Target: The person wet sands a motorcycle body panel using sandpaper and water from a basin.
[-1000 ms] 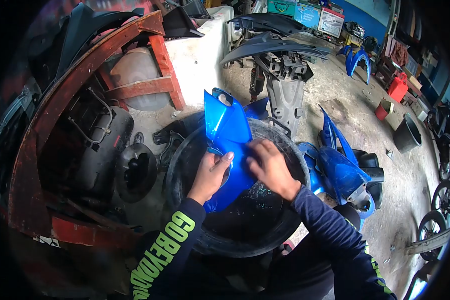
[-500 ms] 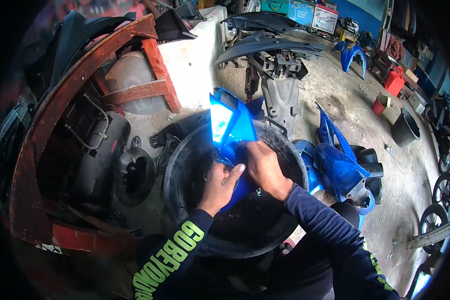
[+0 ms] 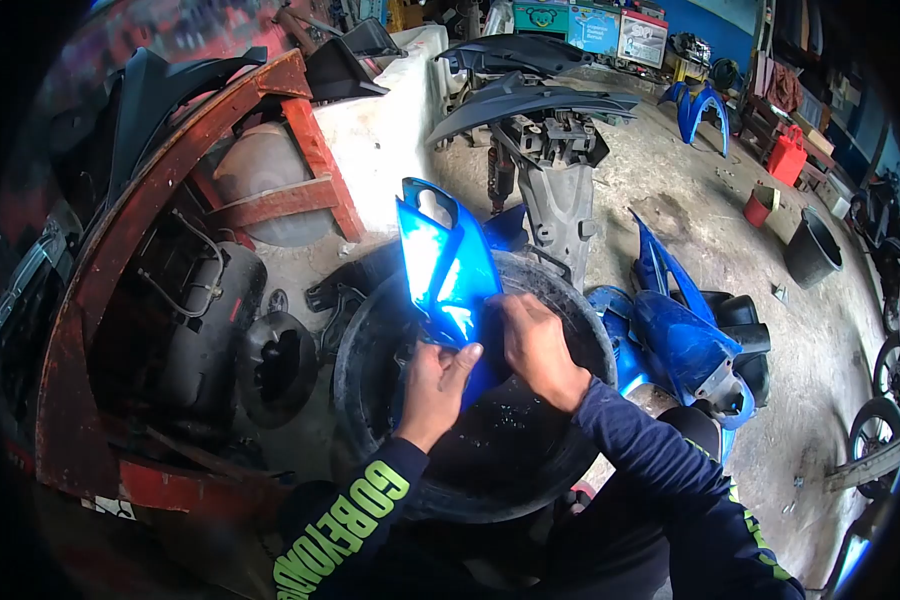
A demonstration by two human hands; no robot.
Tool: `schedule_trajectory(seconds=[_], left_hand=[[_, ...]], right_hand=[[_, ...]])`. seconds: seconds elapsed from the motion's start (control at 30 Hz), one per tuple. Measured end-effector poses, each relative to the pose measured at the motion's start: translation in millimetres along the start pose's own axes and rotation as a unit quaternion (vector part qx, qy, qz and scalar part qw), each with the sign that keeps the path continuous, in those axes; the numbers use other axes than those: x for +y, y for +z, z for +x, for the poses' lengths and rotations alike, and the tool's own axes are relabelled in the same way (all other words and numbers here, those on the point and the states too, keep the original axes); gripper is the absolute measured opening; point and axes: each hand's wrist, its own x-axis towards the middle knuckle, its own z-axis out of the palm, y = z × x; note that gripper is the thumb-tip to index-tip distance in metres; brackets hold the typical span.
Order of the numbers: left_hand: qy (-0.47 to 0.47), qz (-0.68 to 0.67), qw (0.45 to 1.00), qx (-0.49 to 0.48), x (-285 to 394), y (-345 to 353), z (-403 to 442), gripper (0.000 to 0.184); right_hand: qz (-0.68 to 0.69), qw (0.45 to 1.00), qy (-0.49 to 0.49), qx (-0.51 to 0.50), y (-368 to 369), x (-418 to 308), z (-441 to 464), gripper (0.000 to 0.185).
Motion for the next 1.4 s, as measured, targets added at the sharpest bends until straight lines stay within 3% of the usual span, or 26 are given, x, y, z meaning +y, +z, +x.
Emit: schedule_trajectory(seconds=[0.03,0.07,0.17,0.3,0.37,0.5,0.53,0.57,0.63,0.67,0.8,0.83,0.97,1.0,1.1,1.13,1.17,1.23,1.3,1.37,1.4], left_hand=[[0.006,-0.022,1.0,0.015,7,5,-2,0.042],[0.057,-0.02,0.996,0.058,11,16,-6,0.026],[0.061,-0.003,0.997,0.043,8,12,-5,0.029],[0.023,0.008,1.0,0.013,19,2,-2,0.041],[0.075,-0.023,0.997,0.023,14,12,-3,0.041],[0.014,0.012,1.0,0.007,24,6,-1,0.037],[0.0,0.026,1.0,-0.006,21,-3,2,0.037],[0.054,0.021,0.998,0.013,22,-4,1,0.038],[0.055,0.01,0.998,0.035,12,7,-2,0.027],[0.096,-0.025,0.994,0.044,0,18,1,0.031],[-0.016,-0.06,0.998,-0.012,-2,2,7,0.028],[0.06,0.048,0.997,0.029,0,-3,9,0.024],[0.031,-0.016,0.999,0.019,2,5,6,0.023],[0.029,-0.022,0.999,0.018,1,6,6,0.023],[0.021,-0.047,0.999,0.015,7,-6,10,0.022],[-0.023,-0.005,0.999,-0.022,14,-11,9,0.026],[0.039,-0.03,0.999,0.009,5,0,8,0.028],[0.013,-0.009,1.0,0.0,-1,8,4,0.029],[0.06,-0.024,0.998,0.013,2,4,6,0.032],[-0.015,-0.003,1.0,-0.02,5,-10,13,0.037],[-0.003,0.064,0.998,-0.008,9,-13,12,0.038]], right_hand=[[0.004,1.0,0.011,-0.002,-1,-3,3,0.041],[0.027,0.999,-0.039,0.01,2,-7,9,0.041],[0.058,0.997,-0.022,-0.048,-7,-16,15,0.039],[0.042,0.999,-0.003,-0.032,-14,0,10,0.04],[0.047,0.998,-0.048,-0.009,-8,-10,17,0.04],[0.039,0.998,-0.041,-0.007,-8,-7,14,0.041],[0.029,0.999,0.006,-0.027,-15,-2,9,0.04],[0.038,0.997,0.05,-0.047,-17,2,8,0.04],[0.041,0.998,0.011,-0.041,-10,-3,13,0.041],[0.028,0.998,-0.009,-0.047,-5,-11,17,0.04],[0.009,1.0,0.007,-0.019,-9,3,12,0.04],[0.008,0.999,0.037,-0.028,-14,6,12,0.04],[0.016,0.998,-0.019,-0.053,-2,-8,22,0.039],[0.051,0.998,-0.044,-0.022,2,-3,24,0.039],[0.024,1.0,0.001,-0.011,-11,10,13,0.037],[0.022,1.0,0.012,-0.017,-11,7,14,0.037],[0.023,1.0,0.01,-0.015,-7,2,18,0.037],[0.042,0.997,-0.048,-0.037,2,-8,24,0.039],[0.044,0.997,-0.041,-0.045,0,-5,22,0.041],[0.017,0.999,0.011,-0.036,-12,7,17,0.04],[0.036,0.998,0.026,-0.032,-12,10,15,0.042]])
